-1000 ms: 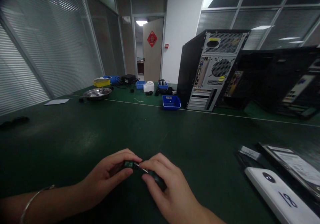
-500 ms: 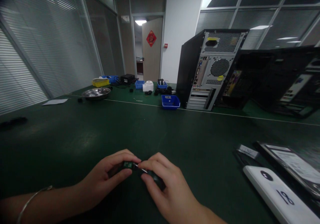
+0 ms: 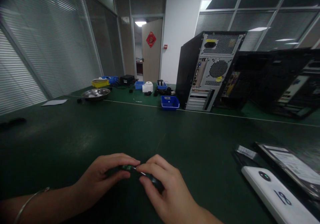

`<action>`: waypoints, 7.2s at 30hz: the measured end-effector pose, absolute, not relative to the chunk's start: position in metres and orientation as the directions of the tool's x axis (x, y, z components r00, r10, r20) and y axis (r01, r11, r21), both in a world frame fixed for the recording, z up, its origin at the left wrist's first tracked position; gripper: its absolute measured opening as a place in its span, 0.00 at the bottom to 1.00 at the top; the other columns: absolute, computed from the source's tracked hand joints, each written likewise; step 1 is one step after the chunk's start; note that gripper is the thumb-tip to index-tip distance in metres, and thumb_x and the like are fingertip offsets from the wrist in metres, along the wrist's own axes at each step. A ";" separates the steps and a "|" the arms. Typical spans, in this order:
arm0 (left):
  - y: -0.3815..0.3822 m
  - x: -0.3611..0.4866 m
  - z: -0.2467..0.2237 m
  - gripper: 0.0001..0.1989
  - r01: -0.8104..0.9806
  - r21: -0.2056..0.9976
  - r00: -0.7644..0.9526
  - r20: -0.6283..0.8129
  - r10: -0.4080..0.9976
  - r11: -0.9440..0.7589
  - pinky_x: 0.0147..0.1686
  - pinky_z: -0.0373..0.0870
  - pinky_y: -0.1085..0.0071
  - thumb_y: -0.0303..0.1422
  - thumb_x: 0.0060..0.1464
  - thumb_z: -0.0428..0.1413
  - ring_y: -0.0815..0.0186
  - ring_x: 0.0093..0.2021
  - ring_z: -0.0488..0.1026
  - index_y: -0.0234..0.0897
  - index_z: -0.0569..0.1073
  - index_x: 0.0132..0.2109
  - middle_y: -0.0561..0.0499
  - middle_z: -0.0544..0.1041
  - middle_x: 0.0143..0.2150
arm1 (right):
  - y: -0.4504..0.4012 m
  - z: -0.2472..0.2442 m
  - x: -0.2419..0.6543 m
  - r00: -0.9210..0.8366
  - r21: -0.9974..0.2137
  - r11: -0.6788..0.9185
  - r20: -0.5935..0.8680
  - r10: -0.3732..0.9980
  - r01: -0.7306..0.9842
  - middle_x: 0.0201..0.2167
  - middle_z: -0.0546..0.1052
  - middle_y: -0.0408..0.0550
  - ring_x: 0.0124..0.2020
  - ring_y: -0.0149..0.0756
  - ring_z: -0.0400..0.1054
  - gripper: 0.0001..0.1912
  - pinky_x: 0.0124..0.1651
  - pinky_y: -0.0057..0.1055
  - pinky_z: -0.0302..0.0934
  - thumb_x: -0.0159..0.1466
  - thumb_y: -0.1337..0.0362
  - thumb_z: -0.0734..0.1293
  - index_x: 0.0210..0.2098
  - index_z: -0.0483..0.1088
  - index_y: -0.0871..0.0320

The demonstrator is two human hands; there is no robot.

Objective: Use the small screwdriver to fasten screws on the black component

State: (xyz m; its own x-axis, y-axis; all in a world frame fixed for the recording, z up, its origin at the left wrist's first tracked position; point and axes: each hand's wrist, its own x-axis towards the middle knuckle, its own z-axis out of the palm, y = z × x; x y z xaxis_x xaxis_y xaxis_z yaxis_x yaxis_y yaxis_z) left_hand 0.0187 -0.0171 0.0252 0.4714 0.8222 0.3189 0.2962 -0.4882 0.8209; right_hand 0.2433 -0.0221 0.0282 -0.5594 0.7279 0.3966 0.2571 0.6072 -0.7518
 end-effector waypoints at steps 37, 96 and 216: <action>-0.021 0.030 0.026 0.18 -0.068 0.997 0.411 0.051 0.910 -0.025 0.46 0.66 0.61 0.23 0.52 0.61 0.60 0.46 0.73 0.41 0.63 0.45 0.51 0.74 0.45 | -0.025 0.028 0.242 -0.583 -0.785 0.582 0.377 0.720 0.211 0.41 0.74 0.50 0.41 0.38 0.70 0.16 0.43 0.33 0.65 0.67 0.73 0.63 0.52 0.70 0.54; -0.014 0.018 0.025 0.13 0.276 0.848 0.438 0.309 0.845 -0.453 0.42 0.72 0.67 0.28 0.58 0.58 0.60 0.42 0.78 0.43 0.79 0.49 0.48 0.82 0.41 | -0.022 0.028 0.242 -0.518 -0.815 0.531 0.358 0.777 0.233 0.39 0.76 0.48 0.41 0.37 0.72 0.13 0.43 0.31 0.65 0.66 0.73 0.64 0.47 0.74 0.54; -0.023 0.042 0.017 0.20 -0.229 0.967 0.575 0.044 0.817 0.109 0.50 0.68 0.57 0.26 0.52 0.64 0.57 0.48 0.78 0.39 0.68 0.51 0.45 0.80 0.48 | -0.027 0.021 0.240 -0.424 -0.646 0.658 0.510 0.749 0.386 0.31 0.75 0.49 0.30 0.37 0.71 0.09 0.30 0.29 0.62 0.61 0.68 0.67 0.42 0.73 0.57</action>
